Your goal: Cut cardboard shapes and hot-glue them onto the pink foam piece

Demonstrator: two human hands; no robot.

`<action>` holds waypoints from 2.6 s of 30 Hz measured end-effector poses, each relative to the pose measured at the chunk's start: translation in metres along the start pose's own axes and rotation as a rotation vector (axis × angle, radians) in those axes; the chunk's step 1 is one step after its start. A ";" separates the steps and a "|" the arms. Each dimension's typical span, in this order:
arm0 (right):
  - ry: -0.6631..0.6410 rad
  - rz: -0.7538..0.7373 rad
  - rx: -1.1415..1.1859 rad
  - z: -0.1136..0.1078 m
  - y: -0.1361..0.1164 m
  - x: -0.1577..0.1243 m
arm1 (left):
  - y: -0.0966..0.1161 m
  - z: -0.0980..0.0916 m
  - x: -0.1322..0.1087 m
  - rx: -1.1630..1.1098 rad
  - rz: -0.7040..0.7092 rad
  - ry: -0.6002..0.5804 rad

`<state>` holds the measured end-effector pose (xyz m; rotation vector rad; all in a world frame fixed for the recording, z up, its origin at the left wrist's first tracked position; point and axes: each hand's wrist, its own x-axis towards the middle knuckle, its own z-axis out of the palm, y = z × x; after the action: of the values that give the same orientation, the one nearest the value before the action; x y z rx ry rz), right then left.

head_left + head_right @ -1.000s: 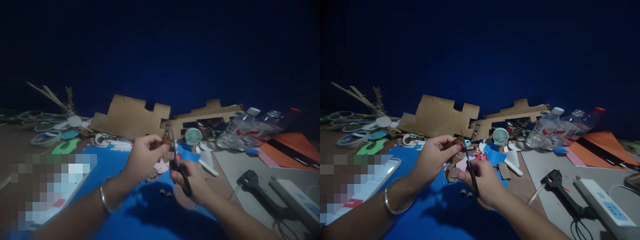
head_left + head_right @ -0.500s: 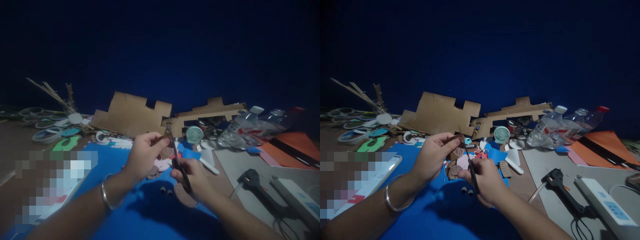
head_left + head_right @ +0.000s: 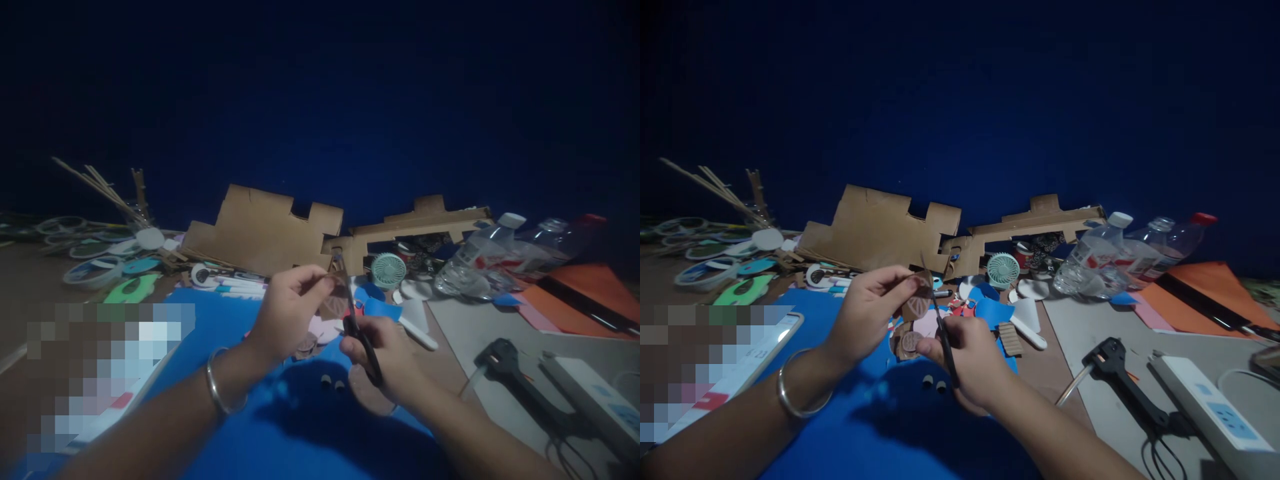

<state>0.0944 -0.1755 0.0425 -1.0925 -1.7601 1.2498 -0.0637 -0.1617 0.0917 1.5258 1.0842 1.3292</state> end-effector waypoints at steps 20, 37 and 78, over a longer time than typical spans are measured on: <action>0.000 0.007 -0.073 -0.004 -0.009 0.000 | 0.003 -0.007 0.002 0.095 0.017 -0.086; -0.024 -0.032 0.008 0.002 -0.001 0.000 | -0.007 0.004 -0.007 0.281 0.175 -0.051; -0.005 -0.056 0.002 -0.002 -0.007 -0.001 | -0.001 0.001 -0.009 -0.077 -0.124 -0.221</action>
<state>0.0951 -0.1767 0.0496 -1.0326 -1.7805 1.2216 -0.0634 -0.1696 0.0879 1.4846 0.9603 1.0774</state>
